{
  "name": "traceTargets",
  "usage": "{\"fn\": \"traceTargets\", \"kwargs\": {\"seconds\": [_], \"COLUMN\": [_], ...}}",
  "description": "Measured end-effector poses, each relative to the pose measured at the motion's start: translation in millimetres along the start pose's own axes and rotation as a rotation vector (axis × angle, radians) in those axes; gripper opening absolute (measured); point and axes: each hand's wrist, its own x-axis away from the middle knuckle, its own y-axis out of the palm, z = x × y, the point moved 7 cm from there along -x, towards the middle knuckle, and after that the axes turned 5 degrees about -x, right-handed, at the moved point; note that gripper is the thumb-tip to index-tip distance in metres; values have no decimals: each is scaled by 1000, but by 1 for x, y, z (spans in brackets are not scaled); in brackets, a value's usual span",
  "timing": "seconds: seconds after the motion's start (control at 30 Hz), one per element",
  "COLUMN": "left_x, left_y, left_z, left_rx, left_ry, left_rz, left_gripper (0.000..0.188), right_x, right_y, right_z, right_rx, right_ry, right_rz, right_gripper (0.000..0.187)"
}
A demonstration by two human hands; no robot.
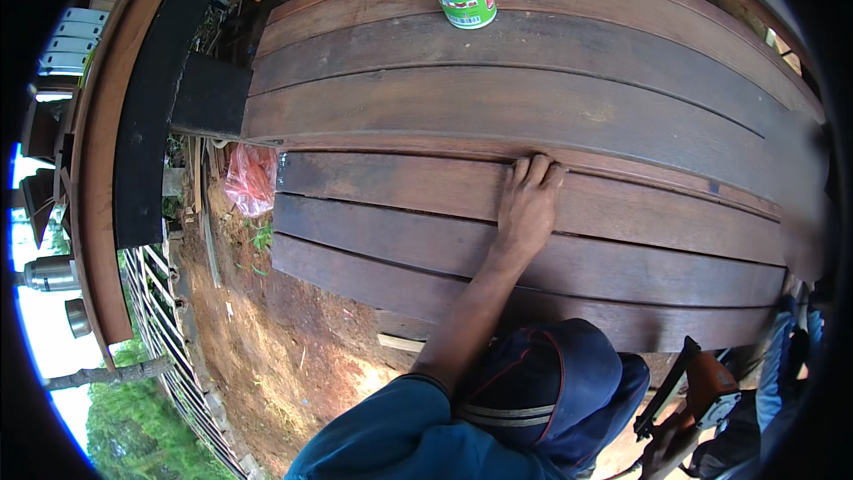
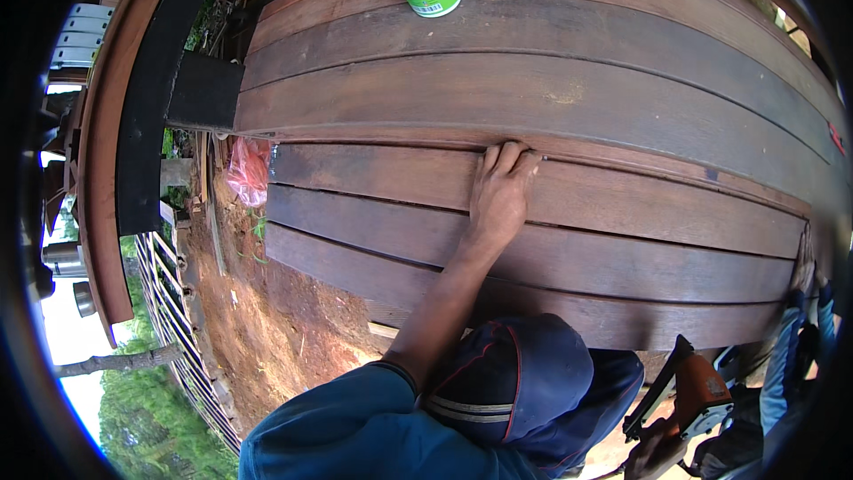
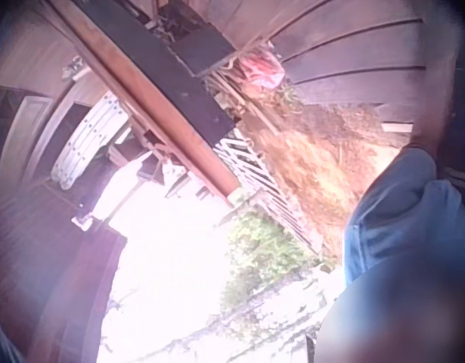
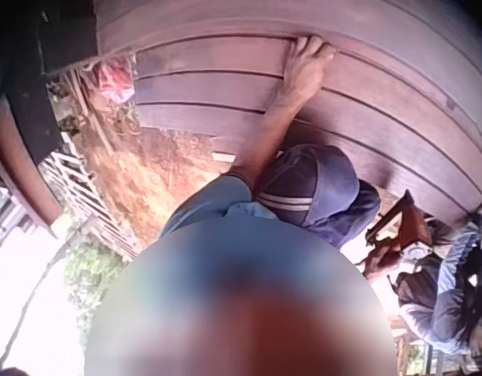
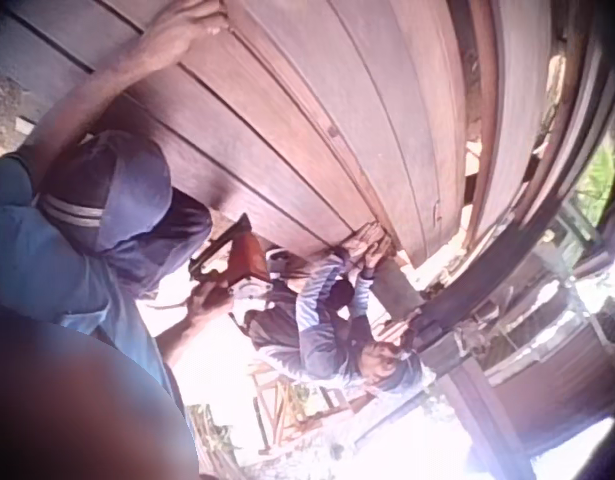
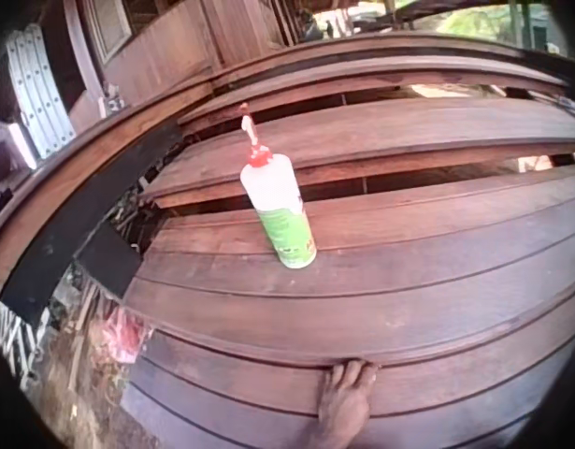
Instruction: The person aligns and secures wooden planks on a curved frame using a pneumatic nail gun and wood glue. They repeatedly position planks, apply glue, and drive nails while a coworker assists by holding the planks in place.
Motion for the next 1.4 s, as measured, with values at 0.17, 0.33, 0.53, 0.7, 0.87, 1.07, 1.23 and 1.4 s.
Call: {"fn": "traceTargets", "kwargs": {"seconds": [0.17, 0.33, 0.53, 0.7, 0.87, 1.07, 1.23, 1.4], "left_x": [-4, -2, -2, -6, -5, -8, -10, -4], "left_y": [-1, -11, -3, -2, -1, -5, -5, -11], "left_z": [2, -3, 4, 1, -1, 3, 0, -2], "left_rx": [47, -40, -91, -80, -93, -79, -7, 59], "left_ry": [2, 43, -23, -12, 8, 2, -23, -37], "left_rz": [-17, 16, -90, -134, -121, -106, -84, -2], "left_gripper": [20, 30, 34, 35, 34, 29, 27, 25], "right_x": [0, 11, 1, -21, -35, -51, -63, -74], "right_y": [7, 13, 16, 38, 51, 49, 46, 48], "right_z": [-11, -6, -39, -58, -71, -81, -88, -95], "right_rx": [198, -152, 67, 18, 88, 132, 153, 148], "right_ry": [-21, 173, 185, 264, 240, 235, 223, 171], "right_rz": [0, 192, 149, 25, -44, -67, -64, -61], "right_gripper": [29, 22, 10, 29, 29, 31, 37, 37]}}
